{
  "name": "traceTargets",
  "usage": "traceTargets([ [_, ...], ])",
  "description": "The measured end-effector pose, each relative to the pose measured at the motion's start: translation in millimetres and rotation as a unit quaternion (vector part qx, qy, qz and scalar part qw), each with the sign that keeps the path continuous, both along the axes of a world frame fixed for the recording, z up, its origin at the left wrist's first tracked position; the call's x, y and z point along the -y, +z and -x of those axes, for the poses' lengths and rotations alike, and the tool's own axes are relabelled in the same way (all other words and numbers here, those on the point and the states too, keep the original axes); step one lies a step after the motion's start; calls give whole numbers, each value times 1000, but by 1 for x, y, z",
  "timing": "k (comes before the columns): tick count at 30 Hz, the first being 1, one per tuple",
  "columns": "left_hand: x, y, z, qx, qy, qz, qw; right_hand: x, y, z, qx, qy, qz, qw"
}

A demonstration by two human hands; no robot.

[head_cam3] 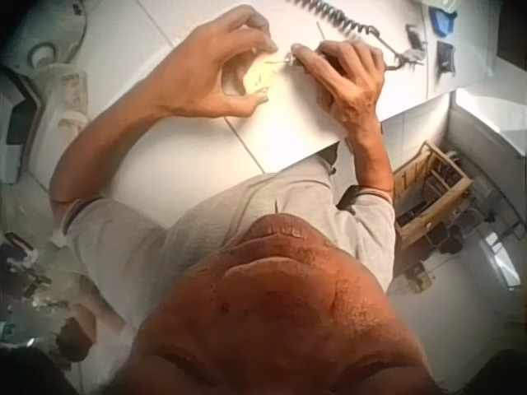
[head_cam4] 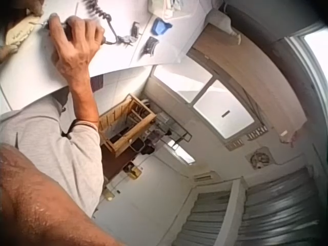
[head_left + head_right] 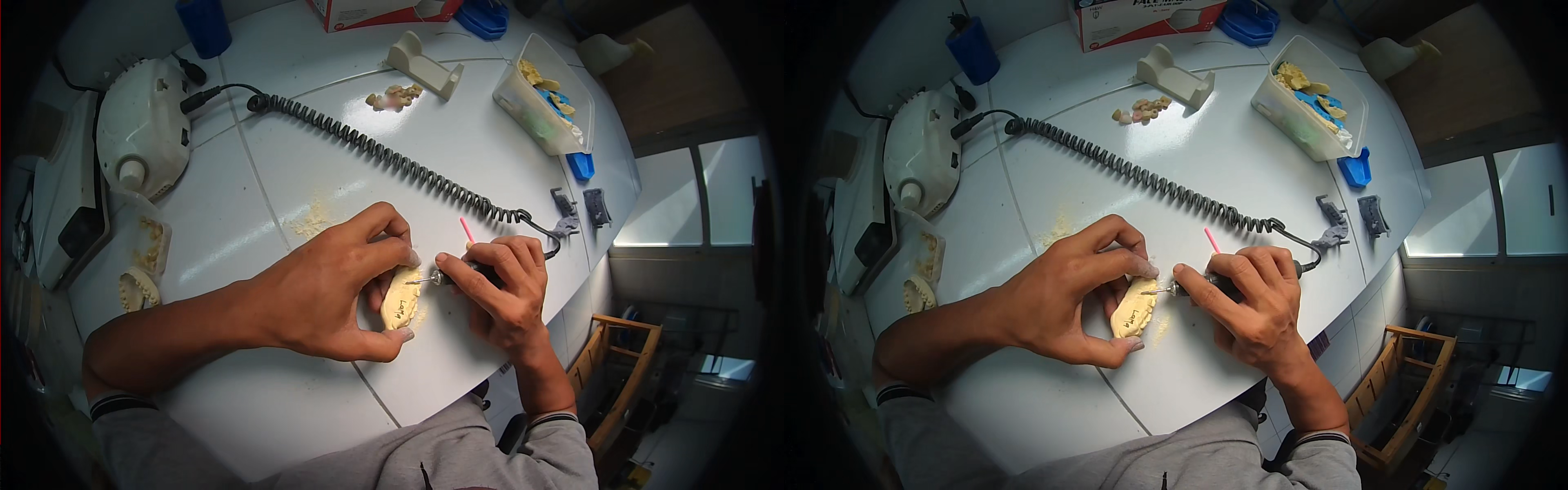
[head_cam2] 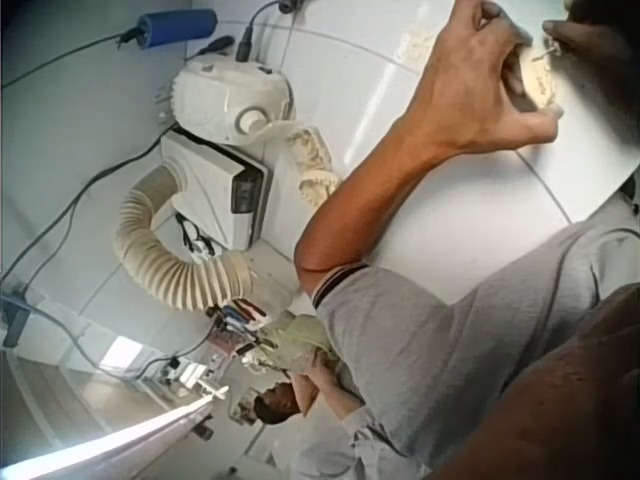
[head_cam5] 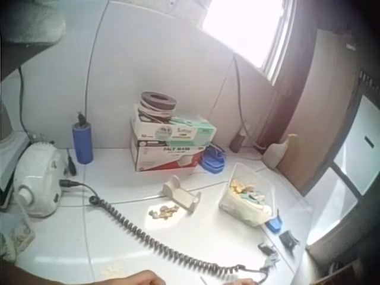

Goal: Trimming and refining a plaster dental impression model using a rotary handpiece on a laboratory workbench.

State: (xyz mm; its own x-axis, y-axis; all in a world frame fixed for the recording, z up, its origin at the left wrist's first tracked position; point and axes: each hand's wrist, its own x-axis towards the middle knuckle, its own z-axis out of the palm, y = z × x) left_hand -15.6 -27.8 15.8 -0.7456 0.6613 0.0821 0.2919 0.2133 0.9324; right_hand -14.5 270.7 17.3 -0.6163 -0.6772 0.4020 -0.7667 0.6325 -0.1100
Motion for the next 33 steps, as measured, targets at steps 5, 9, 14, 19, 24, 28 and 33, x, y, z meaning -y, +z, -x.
traceTargets([
  [5,0,1,0,-5,-2,3,1000,0,0,0,2,3,1,1000],
  [9,1,2,0,-6,-5,6,1000,0,1,-1,2,-1,0,1000],
  [14,0,0,0,-4,-5,4,1000,0,0,-1,8,-2,0,1000],
  [19,1,-1,1,-15,-7,2,1000,0,1,-1,7,-5,3,1000],
  [24,1,-1,1,-20,-5,2,1000,1,2,-2,8,-7,4,1000],
  [28,0,-2,1,-13,-7,1,1000,0,1,-2,3,-12,0,1000],
  [33,0,0,1,-13,-7,5,1000,0,0,0,4,-4,8,1000],
])
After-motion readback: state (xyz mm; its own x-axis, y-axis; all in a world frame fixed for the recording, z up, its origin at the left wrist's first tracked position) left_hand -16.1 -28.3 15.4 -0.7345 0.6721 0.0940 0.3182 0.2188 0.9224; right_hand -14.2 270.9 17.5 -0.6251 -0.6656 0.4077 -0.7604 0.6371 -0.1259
